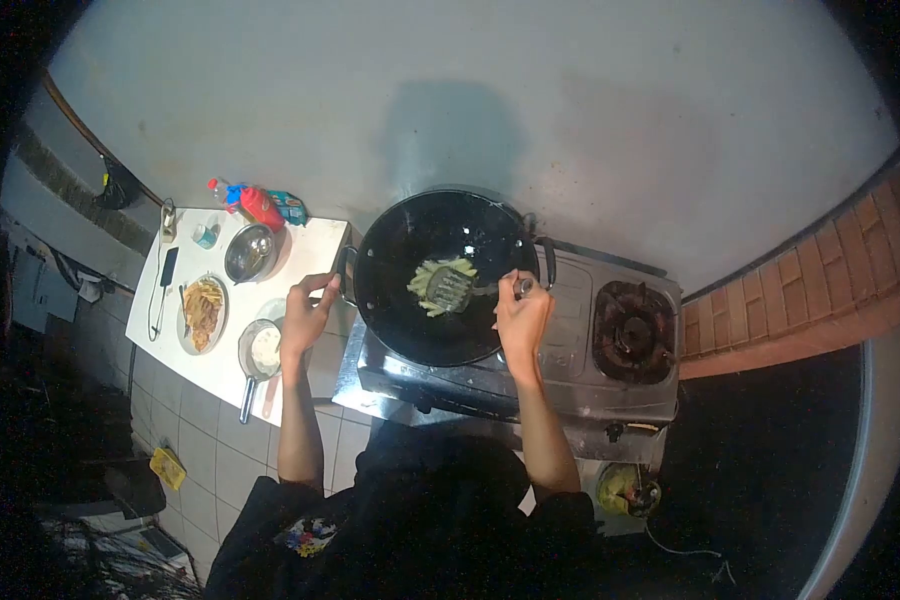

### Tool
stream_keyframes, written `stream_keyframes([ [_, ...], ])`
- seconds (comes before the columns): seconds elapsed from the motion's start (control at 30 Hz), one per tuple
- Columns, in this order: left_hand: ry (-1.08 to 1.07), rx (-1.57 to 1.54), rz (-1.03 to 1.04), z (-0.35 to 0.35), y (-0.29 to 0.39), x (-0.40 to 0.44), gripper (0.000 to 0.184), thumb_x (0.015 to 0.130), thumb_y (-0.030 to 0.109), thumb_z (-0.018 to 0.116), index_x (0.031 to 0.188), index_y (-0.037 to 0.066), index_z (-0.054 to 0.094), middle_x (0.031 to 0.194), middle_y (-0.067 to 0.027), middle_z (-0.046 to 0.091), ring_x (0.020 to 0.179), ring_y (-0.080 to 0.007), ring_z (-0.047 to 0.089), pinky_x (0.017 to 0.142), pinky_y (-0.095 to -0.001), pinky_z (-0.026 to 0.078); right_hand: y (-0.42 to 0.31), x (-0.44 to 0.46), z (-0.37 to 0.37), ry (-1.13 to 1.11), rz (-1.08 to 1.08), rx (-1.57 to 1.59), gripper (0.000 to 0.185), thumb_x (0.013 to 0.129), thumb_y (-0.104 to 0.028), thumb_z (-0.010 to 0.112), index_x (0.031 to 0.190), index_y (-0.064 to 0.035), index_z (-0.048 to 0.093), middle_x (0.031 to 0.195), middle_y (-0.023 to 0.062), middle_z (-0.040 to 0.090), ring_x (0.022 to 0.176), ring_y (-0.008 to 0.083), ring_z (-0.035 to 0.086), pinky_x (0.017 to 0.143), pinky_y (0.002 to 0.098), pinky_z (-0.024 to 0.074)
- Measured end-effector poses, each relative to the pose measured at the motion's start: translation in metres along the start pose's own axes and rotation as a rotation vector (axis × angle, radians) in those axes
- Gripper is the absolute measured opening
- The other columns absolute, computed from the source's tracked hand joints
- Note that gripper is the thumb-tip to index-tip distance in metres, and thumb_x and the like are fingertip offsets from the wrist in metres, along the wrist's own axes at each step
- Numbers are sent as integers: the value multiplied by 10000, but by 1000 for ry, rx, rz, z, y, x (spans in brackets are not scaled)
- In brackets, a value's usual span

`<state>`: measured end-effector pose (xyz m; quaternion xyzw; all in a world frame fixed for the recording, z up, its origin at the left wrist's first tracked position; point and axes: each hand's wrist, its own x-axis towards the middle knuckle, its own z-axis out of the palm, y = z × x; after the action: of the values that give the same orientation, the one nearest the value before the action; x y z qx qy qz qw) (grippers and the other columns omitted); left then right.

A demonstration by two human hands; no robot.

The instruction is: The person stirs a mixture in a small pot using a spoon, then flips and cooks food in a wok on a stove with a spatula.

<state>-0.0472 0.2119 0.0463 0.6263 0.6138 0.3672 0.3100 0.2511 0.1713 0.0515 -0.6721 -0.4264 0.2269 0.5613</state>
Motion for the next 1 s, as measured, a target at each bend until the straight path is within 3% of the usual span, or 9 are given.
stream_keyframes([
  [0.67, 37, 1, 46, 3, -6, 0, 354, 912, 273, 647, 1050, -51, 675, 1021, -195, 677, 873, -258, 669, 700, -341, 498, 2, -1, -12, -39, 4, 27, 289, 942, -146, 552, 777, 76, 635, 518, 77, 561, 402, 120, 548, 325, 271, 457],
  [1.0, 30, -11, 48, 4, -6, -1, 362, 915, 273, 643, 1063, -56, 671, 1046, -200, 673, 923, -276, 660, 732, -350, 502, 12, -13, -23, -81, 155, 171, 243, 953, -157, 563, 863, 58, 634, 546, 60, 566, 428, 92, 544, 355, 250, 467],
])
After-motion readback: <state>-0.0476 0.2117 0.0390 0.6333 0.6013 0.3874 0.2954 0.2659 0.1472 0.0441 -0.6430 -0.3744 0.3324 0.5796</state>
